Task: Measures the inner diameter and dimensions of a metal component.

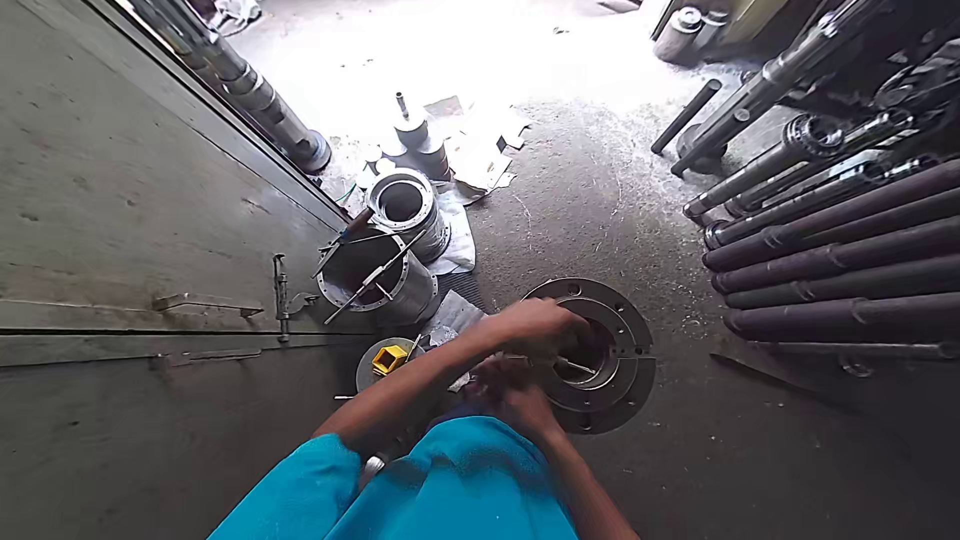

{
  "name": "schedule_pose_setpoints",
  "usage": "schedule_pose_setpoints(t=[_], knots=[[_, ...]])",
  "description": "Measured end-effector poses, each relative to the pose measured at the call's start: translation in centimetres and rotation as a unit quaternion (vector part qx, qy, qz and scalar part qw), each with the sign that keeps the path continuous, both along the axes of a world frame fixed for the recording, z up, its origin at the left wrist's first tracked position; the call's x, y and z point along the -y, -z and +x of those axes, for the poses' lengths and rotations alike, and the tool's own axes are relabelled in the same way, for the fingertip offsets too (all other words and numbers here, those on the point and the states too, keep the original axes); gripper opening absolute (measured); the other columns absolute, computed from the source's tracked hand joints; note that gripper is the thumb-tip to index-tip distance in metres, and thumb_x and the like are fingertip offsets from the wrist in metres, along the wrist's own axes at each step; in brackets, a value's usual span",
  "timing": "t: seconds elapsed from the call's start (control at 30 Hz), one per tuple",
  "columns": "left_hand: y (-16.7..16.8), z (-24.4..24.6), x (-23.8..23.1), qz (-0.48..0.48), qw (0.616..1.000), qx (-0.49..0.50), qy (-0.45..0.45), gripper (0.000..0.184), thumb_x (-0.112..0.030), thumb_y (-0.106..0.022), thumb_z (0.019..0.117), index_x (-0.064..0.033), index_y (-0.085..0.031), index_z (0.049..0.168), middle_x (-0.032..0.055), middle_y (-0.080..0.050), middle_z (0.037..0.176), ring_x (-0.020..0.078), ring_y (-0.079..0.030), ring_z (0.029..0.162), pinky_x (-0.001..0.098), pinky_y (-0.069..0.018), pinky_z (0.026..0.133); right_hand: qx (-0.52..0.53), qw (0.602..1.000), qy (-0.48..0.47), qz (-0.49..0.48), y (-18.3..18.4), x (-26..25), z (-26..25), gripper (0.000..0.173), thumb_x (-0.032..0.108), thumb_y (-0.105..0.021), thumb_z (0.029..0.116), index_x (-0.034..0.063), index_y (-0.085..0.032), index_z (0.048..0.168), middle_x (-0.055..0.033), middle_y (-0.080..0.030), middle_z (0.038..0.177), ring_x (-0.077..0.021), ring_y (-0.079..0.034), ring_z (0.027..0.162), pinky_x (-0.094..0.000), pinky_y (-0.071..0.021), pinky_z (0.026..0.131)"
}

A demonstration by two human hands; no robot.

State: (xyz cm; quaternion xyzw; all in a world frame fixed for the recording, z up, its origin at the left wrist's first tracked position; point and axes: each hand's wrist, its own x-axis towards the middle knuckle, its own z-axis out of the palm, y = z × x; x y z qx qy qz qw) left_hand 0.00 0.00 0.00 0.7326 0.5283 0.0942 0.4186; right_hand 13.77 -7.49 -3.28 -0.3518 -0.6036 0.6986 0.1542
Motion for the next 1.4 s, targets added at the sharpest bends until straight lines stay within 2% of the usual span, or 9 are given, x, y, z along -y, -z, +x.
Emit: schedule_pose_setpoints(t=[0.1,0.17,0.37,0.5,0.77,0.9,1.0,1.2,1.4], knots=[[2.3,-6.3,6.0,0.087,0.985,0.025,-0.15,0.021,-0.026,-0.067,0.0972,-0.0173,-0.076,0.113,0.0012,-0.077,0.1,0.02,-0.073,0.088,0.0543,-0.0579,0.081,0.089,0.909,0.04,0.405,-0.1,-2.5,7.3,0.021,0.024,-0.062,0.0985,0.0141,-0.08,0.103,-0.0005,-0.077,0.103,-0.0118,-0.071,0.095,-0.0335,-0.0592,0.085],[3.3,-7.5,10.1,0.07,0.979,0.035,-0.191,0.028,-0.03,-0.061,0.1009,-0.0157,-0.075,0.121,0.0014,-0.077,0.105,0.018,-0.072,0.085,0.0504,-0.058,0.081,0.184,0.845,0.038,0.5,0.5,-5.8,10.6,0.027,0.034,-0.06,0.0988,0.0205,-0.081,0.107,-0.0076,-0.073,0.112,-0.028,-0.066,0.097,-0.0464,-0.0539,0.082],[5.0,0.8,17.1,0.132,0.927,0.028,-0.35,0.022,-0.019,-0.061,0.0981,-0.0118,-0.079,0.108,0.006,-0.077,0.087,0.0223,-0.073,0.07,0.0487,-0.06,0.066,0.175,0.815,-0.035,0.551,3.6,-13.9,8.3,0.024,0.026,-0.059,0.1036,0.0217,-0.08,0.113,-0.0094,-0.074,0.113,-0.0348,-0.066,0.103,-0.0521,-0.0521,0.088],[5.8,4.2,18.2,0.113,0.885,0.11,-0.437,0.023,-0.02,-0.062,0.0976,-0.008,-0.077,0.111,0.0023,-0.077,0.091,0.0082,-0.068,0.062,0.029,-0.0593,0.061,0.169,0.815,-0.089,0.546,3.7,-14.7,7.0,0.025,0.023,-0.057,0.1025,0.0213,-0.078,0.116,-0.0105,-0.072,0.117,-0.0345,-0.066,0.104,-0.0507,-0.054,0.087],[5.4,-2.1,8.7,-0.04,0.78,0.367,-0.505,0.016,-0.006,-0.058,0.1027,-0.0024,-0.074,0.107,0.0066,-0.074,0.088,0.0081,-0.056,0.047,0.0246,-0.0513,0.046,0.305,0.806,-0.006,0.507,1.0,-2.6,10.4,0.035,0.023,-0.05,0.1019,0.003,-0.078,0.105,-0.0139,-0.075,0.086,-0.033,-0.075,0.08,-0.0504,-0.061,0.069],[5.9,-2.1,4.2,-0.072,0.808,0.388,-0.438,0.021,-0.009,-0.054,0.1058,-0.0037,-0.074,0.111,0.0077,-0.076,0.089,0.0065,-0.053,0.049,0.0231,-0.0453,0.046,0.365,0.795,0.083,0.477,0.2,3.1,6.1,0.039,0.013,-0.055,0.0956,0.0006,-0.066,0.131,-0.012,-0.069,0.07,-0.0312,-0.069,0.057,-0.0484,-0.056,0.051],[6.1,-2.5,3.1,-0.073,0.839,0.371,-0.39,0.022,-0.009,-0.054,0.1055,-0.0044,-0.075,0.11,0.0072,-0.076,0.088,0.0081,-0.056,0.053,0.0256,-0.048,0.05,0.339,0.825,0.069,0.447,-0.1,3.0,6.2,0.038,0.014,-0.058,0.093,0.0013,-0.061,0.128,-0.0073,-0.066,0.065,-0.0274,-0.066,0.052,-0.047,-0.0545,0.048],[6.2,-3.4,11.1,0.018,0.875,0.247,-0.415,0.021,-0.02,-0.06,0.1021,-0.0059,-0.074,0.109,0.0023,-0.076,0.091,0.0097,-0.07,0.065,0.0317,-0.062,0.065,0.303,0.842,0.015,0.446,0.6,-5.8,10.0,0.023,0.021,-0.062,0.0985,0.0045,-0.075,0.108,-0.0139,-0.074,0.089,-0.0324,-0.073,0.082,-0.0539,-0.0594,0.073],[6.7,3.5,17.9,0.029,0.789,0.326,-0.52,0.013,-0.01,-0.068,0.0969,-0.0014,-0.072,0.106,0.004,-0.077,0.09,0.0122,-0.071,0.061,0.03,-0.0637,0.057,0.271,0.812,-0.057,0.514,1.5,-12.6,7.4,0.026,0.029,-0.056,0.1044,0.0181,-0.077,0.117,-0.0107,-0.073,0.116,-0.0357,-0.069,0.102,-0.0529,-0.0569,0.081]])
